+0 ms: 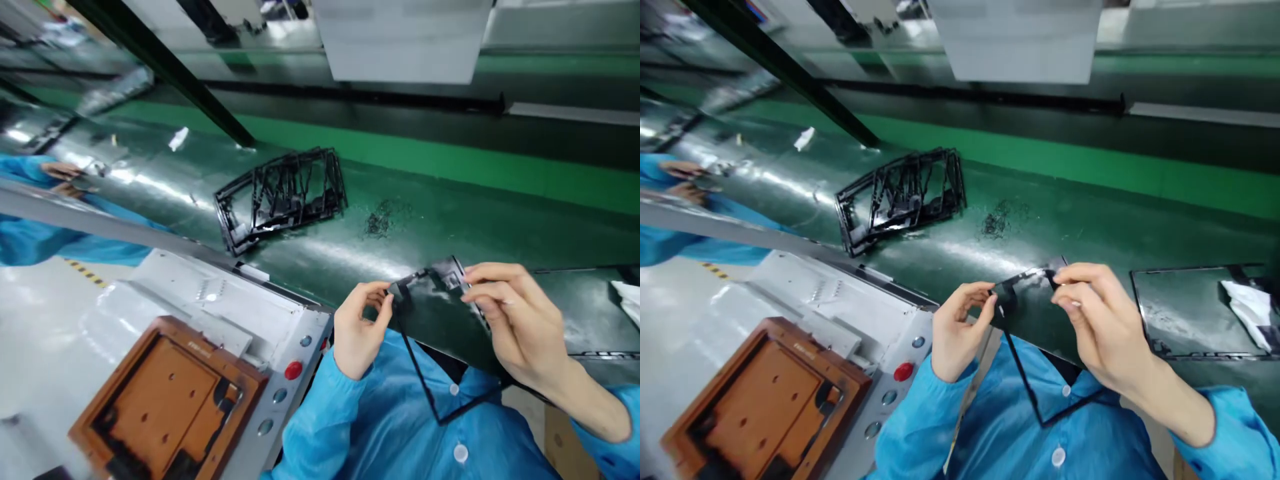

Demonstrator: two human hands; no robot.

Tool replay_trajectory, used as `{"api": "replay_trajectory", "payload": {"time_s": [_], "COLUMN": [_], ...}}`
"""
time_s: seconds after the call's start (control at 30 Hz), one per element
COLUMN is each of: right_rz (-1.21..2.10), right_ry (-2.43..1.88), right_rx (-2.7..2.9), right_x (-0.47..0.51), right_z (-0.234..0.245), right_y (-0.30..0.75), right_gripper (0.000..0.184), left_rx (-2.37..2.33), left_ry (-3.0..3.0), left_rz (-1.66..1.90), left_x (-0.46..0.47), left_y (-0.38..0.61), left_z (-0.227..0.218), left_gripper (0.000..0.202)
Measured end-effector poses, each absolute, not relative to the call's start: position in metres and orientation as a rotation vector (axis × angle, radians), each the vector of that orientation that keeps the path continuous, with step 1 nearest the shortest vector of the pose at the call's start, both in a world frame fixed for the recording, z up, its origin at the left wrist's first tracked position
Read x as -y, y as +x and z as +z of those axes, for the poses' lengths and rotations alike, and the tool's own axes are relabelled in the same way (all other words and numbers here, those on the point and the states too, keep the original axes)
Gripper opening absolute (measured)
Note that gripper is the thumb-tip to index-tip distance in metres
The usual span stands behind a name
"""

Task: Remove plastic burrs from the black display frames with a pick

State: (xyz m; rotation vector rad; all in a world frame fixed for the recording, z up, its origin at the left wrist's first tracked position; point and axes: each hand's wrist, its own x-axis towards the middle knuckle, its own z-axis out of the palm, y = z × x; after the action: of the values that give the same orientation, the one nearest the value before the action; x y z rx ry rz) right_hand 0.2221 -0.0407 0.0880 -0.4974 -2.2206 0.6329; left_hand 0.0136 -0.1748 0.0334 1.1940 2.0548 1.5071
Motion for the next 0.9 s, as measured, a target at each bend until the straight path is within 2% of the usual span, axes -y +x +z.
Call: {"api": "replay_trajectory", "payload": {"time_s": [0.1, 0.2, 0.33, 0.4, 0.53, 0.67, 0.9], "right_rz": [0.495, 0.408, 0.938, 1.155, 1.215, 1.076, 0.516], "right_ry": [-0.417, -0.385, -0.397, -0.406, -0.475, -0.422, -0.249], "right_rx": [2.484, 2.714, 2.665, 2.549, 2.476, 2.425, 2.345], "right_x": [0.030, 0.022, 0.023, 0.028, 0.040, 0.045, 0.051], "right_z": [0.109, 0.135, 0.166, 0.175, 0.179, 0.181, 0.170], "right_y": [0.216, 0.211, 0.215, 0.217, 0.217, 0.217, 0.220], "right_gripper": [0.037, 0.028, 0.026, 0.018, 0.014, 0.020, 0.026], "left_rx": [-1.955, -1.915, -1.855, -1.835, -1.850, -1.851, -1.912], "left_ry": [1.322, 1.477, 1.679, 1.752, 1.876, 2.001, 2.208], "left_rz": [1.531, 1.600, 1.731, 1.773, 1.877, 1.922, 1.853], "left_x": [0.163, 0.156, 0.148, 0.144, 0.137, 0.133, 0.127], "left_y": [0.027, 0.039, 0.045, 0.045, 0.046, 0.047, 0.058], "left_z": [0.059, 0.086, 0.114, 0.123, 0.134, 0.141, 0.153], "left_gripper": [0.017, 0.021, 0.020, 0.021, 0.021, 0.021, 0.023]}}
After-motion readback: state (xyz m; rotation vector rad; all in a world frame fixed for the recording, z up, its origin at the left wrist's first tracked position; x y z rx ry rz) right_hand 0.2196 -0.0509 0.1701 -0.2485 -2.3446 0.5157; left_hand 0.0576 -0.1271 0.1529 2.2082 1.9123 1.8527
